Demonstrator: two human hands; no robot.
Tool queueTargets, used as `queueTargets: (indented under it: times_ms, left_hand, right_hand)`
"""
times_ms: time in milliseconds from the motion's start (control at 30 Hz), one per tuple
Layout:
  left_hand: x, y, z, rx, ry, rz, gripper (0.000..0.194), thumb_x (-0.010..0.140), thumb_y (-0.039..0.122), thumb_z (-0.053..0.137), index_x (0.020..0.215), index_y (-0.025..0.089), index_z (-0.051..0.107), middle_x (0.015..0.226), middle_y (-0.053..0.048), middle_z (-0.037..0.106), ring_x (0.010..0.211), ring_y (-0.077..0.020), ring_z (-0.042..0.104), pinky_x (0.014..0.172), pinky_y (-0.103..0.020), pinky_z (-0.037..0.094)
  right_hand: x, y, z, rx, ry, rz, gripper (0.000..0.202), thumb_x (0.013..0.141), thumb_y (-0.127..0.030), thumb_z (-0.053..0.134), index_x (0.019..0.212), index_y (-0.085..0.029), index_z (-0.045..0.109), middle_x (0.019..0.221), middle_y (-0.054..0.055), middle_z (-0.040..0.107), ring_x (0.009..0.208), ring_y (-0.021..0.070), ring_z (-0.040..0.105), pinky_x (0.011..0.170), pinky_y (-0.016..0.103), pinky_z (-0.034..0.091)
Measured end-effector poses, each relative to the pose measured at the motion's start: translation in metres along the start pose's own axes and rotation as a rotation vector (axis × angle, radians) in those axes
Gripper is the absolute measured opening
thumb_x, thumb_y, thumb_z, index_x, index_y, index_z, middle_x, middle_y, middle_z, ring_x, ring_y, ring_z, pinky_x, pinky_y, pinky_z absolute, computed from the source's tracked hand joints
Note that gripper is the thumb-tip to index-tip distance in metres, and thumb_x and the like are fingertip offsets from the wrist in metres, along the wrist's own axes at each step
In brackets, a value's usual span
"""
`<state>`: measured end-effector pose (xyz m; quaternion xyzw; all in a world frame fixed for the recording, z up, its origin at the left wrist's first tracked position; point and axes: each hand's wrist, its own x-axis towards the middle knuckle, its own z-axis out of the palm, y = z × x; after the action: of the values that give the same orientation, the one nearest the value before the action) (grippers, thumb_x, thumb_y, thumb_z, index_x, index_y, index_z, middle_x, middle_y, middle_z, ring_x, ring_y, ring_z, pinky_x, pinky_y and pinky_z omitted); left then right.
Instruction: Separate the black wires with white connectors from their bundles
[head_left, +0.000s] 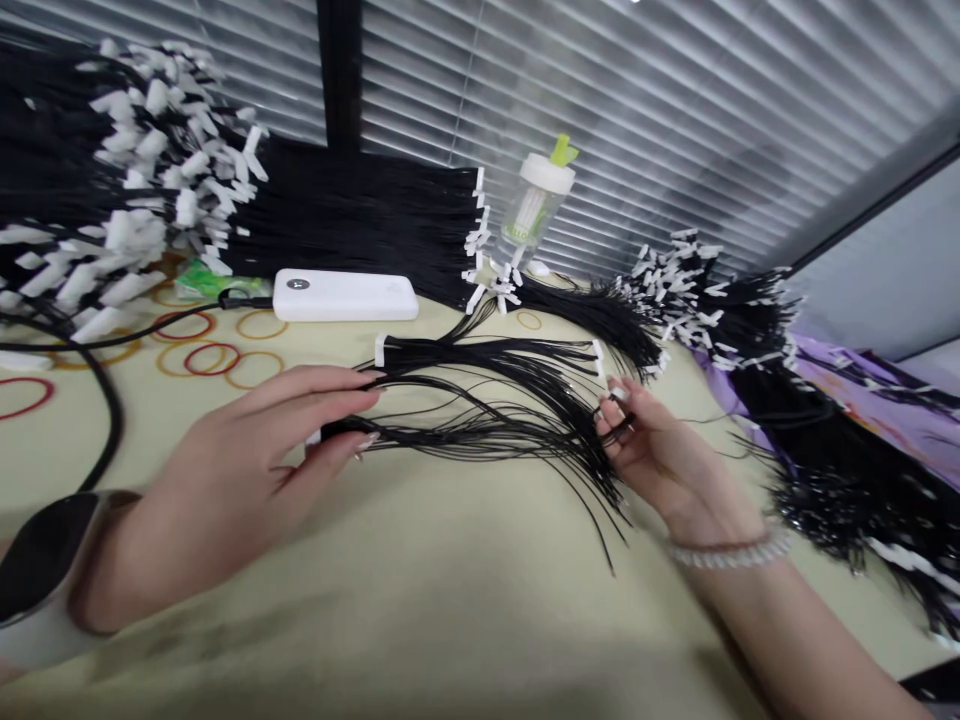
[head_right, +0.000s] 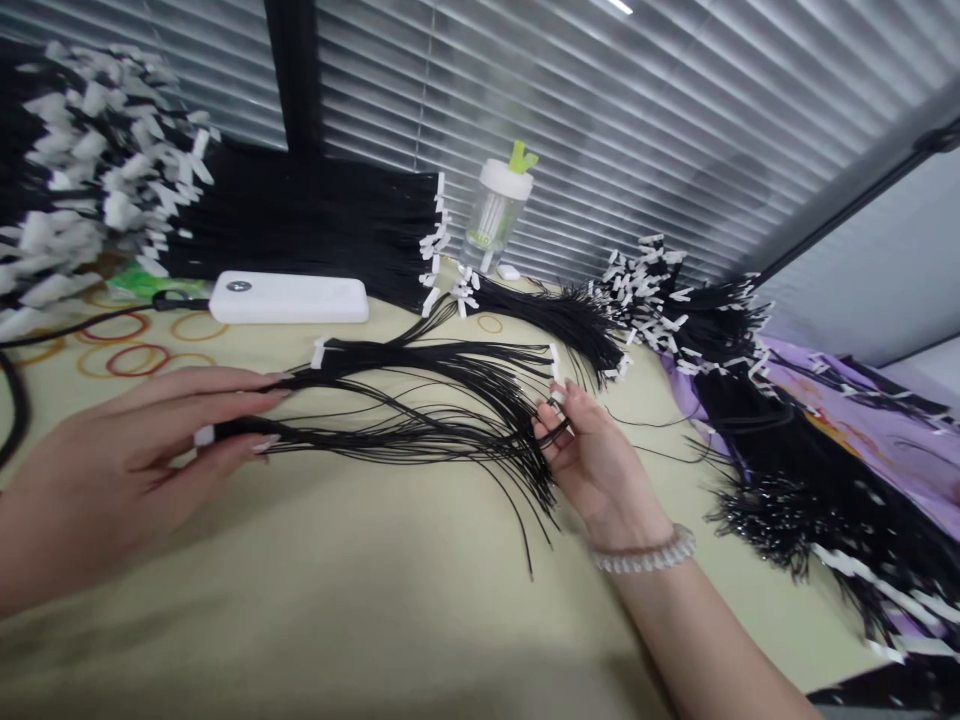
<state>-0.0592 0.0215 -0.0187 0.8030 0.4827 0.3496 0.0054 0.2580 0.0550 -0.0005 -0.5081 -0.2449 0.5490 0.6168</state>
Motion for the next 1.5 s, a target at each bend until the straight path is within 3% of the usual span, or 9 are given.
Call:
queueTargets:
  times_ms: [200,467,600,767,967,1133,1300,1367,1500]
  left_hand:
    - [0.000,0.001,0.000,0.035,-0.152,-0.056,0.027,0.076,0.032,0.051,0.100,0.022,0.057,0.106,-0.002,0.058,0.098,-0.0176,0.053,0.086,-0.028,0.043]
    - [-0.005,0.008,0.000,0.037,-0.230,-0.089,0.028,0.075,0.039,0.049,0.099,0.027,0.058,0.105,0.001,0.059,0.097,-0.0169,0.054,0.085,-0.028,0.044]
    - [-0.014,0.013,0.001,0.055,-0.322,-0.081,0.025,0.077,0.041,0.045,0.098,0.033,0.057,0.104,0.007,0.060,0.100,-0.0153,0.053,0.086,-0.030,0.044]
    - [-0.013,0.016,-0.002,0.013,-0.326,-0.082,0.021,0.078,0.038,0.044,0.094,0.033,0.058,0.101,0.007,0.062,0.094,-0.0142,0.055,0.085,-0.030,0.043]
    - [-0.011,0.015,-0.003,0.017,-0.366,-0.126,0.022,0.078,0.038,0.045,0.095,0.029,0.057,0.101,0.004,0.061,0.095,-0.0157,0.054,0.085,-0.033,0.042]
    - [-0.009,0.019,0.000,-0.009,-0.393,-0.122,0.023,0.080,0.034,0.043,0.094,0.026,0.059,0.100,0.002,0.062,0.092,-0.0156,0.055,0.082,-0.032,0.044]
    - [-0.008,0.021,0.002,-0.030,-0.384,-0.097,0.024,0.080,0.035,0.044,0.093,0.025,0.061,0.100,0.001,0.062,0.092,-0.0158,0.055,0.082,-0.033,0.044]
    - [-0.009,0.022,0.002,-0.032,-0.388,-0.105,0.024,0.080,0.035,0.043,0.093,0.025,0.061,0.100,0.001,0.062,0.091,-0.0158,0.055,0.082,-0.033,0.044]
    - [-0.010,0.027,-0.001,-0.030,-0.416,-0.133,0.025,0.080,0.035,0.042,0.094,0.025,0.061,0.102,0.000,0.061,0.094,-0.0166,0.054,0.085,-0.034,0.043]
  right_hand:
    - [-0.001,-0.005,0.005,0.057,0.067,-0.042,0.013,0.080,-0.004,0.043,0.084,-0.013,0.052,0.075,-0.002,0.058,0.061,-0.0006,0.056,0.056,0.001,0.048]
    - [0.008,-0.004,0.002,-0.028,0.003,-0.046,0.014,0.083,-0.015,0.042,0.090,-0.013,0.054,0.073,0.002,0.057,0.056,0.0063,0.056,0.046,0.014,0.051]
    - [0.009,-0.005,0.002,-0.007,0.021,-0.123,0.014,0.082,-0.011,0.042,0.087,-0.017,0.053,0.070,-0.001,0.055,0.058,0.0025,0.056,0.053,0.007,0.050]
    - [0.008,-0.002,0.001,0.029,0.047,-0.137,0.015,0.074,-0.005,0.051,0.085,-0.016,0.050,0.072,-0.003,0.055,0.060,0.0020,0.056,0.055,0.005,0.050]
    - [0.004,0.001,0.001,0.087,0.047,-0.100,0.006,0.082,-0.014,0.039,0.081,-0.016,0.044,0.088,0.004,0.057,0.084,0.0091,0.058,0.080,0.027,0.052]
    - [-0.014,-0.006,0.015,0.114,-0.042,-0.162,0.006,0.081,-0.017,0.042,0.086,-0.017,0.046,0.096,0.004,0.056,0.101,0.0087,0.052,0.090,0.023,0.044]
    - [-0.024,0.001,0.025,-0.127,-0.336,-0.237,0.049,0.069,-0.017,0.061,0.112,-0.029,0.042,0.116,0.001,0.047,0.097,0.0183,0.055,0.085,0.041,0.047]
    - [-0.021,0.009,0.024,-0.194,-0.256,-0.267,0.055,0.062,-0.013,0.066,0.110,-0.027,0.044,0.115,0.002,0.046,0.091,0.0170,0.058,0.080,0.036,0.050]
    - [-0.013,0.017,0.023,-0.087,-0.064,-0.424,0.043,0.059,-0.010,0.068,0.094,-0.022,0.047,0.096,-0.004,0.048,0.095,0.0098,0.055,0.085,0.019,0.046]
